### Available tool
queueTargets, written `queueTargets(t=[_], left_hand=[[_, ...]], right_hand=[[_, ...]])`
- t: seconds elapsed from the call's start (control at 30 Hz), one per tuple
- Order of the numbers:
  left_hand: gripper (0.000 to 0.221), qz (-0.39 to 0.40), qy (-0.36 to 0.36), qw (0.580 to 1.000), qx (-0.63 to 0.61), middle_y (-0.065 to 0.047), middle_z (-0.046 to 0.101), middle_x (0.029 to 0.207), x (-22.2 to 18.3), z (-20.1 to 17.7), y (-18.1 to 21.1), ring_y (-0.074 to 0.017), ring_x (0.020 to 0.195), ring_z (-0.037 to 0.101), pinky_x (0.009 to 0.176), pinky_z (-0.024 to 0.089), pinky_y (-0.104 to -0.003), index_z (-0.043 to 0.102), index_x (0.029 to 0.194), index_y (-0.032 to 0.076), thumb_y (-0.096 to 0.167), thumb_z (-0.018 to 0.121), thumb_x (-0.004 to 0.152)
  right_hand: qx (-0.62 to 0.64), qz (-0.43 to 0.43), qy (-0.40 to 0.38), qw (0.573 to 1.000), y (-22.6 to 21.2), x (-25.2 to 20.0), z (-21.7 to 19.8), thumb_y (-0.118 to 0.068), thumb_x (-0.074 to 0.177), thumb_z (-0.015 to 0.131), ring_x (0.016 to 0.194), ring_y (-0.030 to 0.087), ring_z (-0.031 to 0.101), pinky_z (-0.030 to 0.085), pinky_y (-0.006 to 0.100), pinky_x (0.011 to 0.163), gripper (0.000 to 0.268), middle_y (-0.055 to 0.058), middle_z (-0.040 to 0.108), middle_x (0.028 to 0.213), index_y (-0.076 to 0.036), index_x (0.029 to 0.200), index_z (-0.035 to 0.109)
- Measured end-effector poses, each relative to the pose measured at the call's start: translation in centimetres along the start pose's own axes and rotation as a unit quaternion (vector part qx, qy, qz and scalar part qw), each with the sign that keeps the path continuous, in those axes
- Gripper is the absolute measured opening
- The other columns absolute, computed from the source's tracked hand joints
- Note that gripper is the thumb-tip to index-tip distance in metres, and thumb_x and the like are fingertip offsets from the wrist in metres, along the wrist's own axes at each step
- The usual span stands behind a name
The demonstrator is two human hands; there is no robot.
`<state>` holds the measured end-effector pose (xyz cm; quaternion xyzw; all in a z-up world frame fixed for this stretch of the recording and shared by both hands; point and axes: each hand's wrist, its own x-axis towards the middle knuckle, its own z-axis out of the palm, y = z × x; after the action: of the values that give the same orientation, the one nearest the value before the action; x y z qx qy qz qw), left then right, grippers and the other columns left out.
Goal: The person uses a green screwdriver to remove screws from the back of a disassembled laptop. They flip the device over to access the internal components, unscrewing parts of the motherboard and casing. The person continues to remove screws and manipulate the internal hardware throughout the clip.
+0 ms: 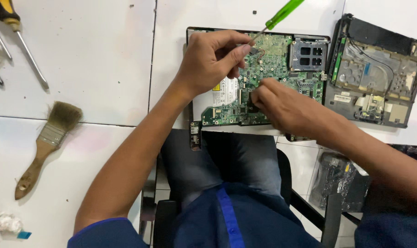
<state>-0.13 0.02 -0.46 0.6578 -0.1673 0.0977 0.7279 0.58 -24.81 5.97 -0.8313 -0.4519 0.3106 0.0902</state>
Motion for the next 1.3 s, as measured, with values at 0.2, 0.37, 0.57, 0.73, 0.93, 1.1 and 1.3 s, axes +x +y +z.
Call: queueTargets(t=[0.2, 0.37, 0.57, 0.73, 0.93, 1.1, 1.3], left_hand=[[0.014, -0.073, -0.05, 0.987, -0.136, -0.018, 0.079, 0.091, -0.1, 1.5, 3.5, -0.0294, 0.079, 0.086, 0.067, 0.079, -0.036, 0.048, 0.117, 0.009, 0.016, 0.059, 0.111], [0.015, -0.014, -0.085, 0.994, -0.06, -0.015, 0.081, 0.1, -1.4, 4.4, 4.3, -0.024, 0.091, 0.085, 0.081, 0.073, -0.034, 0.044, 0.118, 0.011, 0.016, 0.057, 0.112], [0.015, 0.056, -0.107, 0.993, 0.009, -0.007, 0.079, 0.109, -1.9, 5.5, 3.7, -0.0261, 0.104, 0.085, 0.087, 0.071, -0.034, 0.055, 0.123, 0.007, 0.007, 0.065, 0.112], [0.011, 0.054, -0.117, 0.99, 0.05, -0.007, 0.074, 0.102, -2.2, 5.3, 3.6, -0.0206, 0.074, 0.07, 0.066, 0.046, -0.03, 0.064, 0.123, 0.006, 0.011, 0.064, 0.113], [0.015, 0.055, -0.112, 0.99, 0.07, -0.01, 0.077, 0.1, -2.1, 5.1, 2.7, -0.0237, 0.069, 0.067, 0.066, 0.048, -0.033, 0.068, 0.125, 0.006, 0.014, 0.065, 0.113], [0.116, 0.048, -0.28, 0.828, 0.483, -0.021, 0.037, 0.173, -2.0, 3.1, 2.0, -0.043, 0.163, 0.017, 0.132, 0.025, -0.062, 0.035, 0.169, 0.023, 0.086, 0.082, 0.083], [0.132, 0.048, -0.291, 0.794, 0.531, -0.019, 0.023, 0.178, -1.9, 3.4, 1.6, -0.0401, 0.165, 0.016, 0.135, 0.014, -0.054, 0.041, 0.169, 0.017, 0.088, 0.083, 0.066]], right_hand=[[0.072, -0.074, 0.264, 0.959, 1.5, -1.7, 0.8, 0.004, 0.107, 0.07, 0.082, 0.028, 0.064, 0.05, 0.038, 0.072, 0.008, 0.017, 0.069, 0.101, 0.003, 0.113, 0.066], [0.216, -0.041, 0.338, 0.915, 1.2, -3.6, 1.8, -0.007, 0.108, 0.068, 0.085, 0.022, 0.064, 0.054, 0.033, 0.077, 0.023, 0.015, 0.068, 0.101, 0.004, 0.127, 0.065], [0.256, -0.108, 0.398, 0.874, 0.2, -4.1, -1.1, -0.01, 0.111, 0.065, 0.093, 0.027, 0.066, 0.059, 0.034, 0.083, 0.041, 0.019, 0.066, 0.103, 0.004, 0.148, 0.054], [0.184, -0.144, 0.391, 0.89, -2.1, -2.5, -4.1, -0.016, 0.1, 0.069, 0.084, 0.028, 0.068, 0.068, 0.046, 0.101, 0.035, 0.017, 0.069, 0.089, 0.014, 0.117, 0.065], [0.136, -0.151, 0.392, 0.897, -1.5, -1.5, -5.4, -0.016, 0.102, 0.071, 0.072, 0.024, 0.071, 0.056, 0.032, 0.063, 0.025, 0.018, 0.074, 0.087, 0.008, 0.109, 0.073], [0.107, -0.18, 0.439, 0.874, 0.1, -2.3, -7.6, 0.0, 0.108, 0.063, 0.08, 0.035, 0.069, 0.056, 0.043, 0.071, 0.02, 0.031, 0.071, 0.095, 0.016, 0.099, 0.068], [0.137, -0.203, 0.45, 0.859, 0.8, -4.1, -10.6, 0.004, 0.114, 0.058, 0.084, 0.035, 0.061, 0.05, 0.042, 0.074, 0.02, 0.036, 0.066, 0.107, 0.024, 0.115, 0.063]])
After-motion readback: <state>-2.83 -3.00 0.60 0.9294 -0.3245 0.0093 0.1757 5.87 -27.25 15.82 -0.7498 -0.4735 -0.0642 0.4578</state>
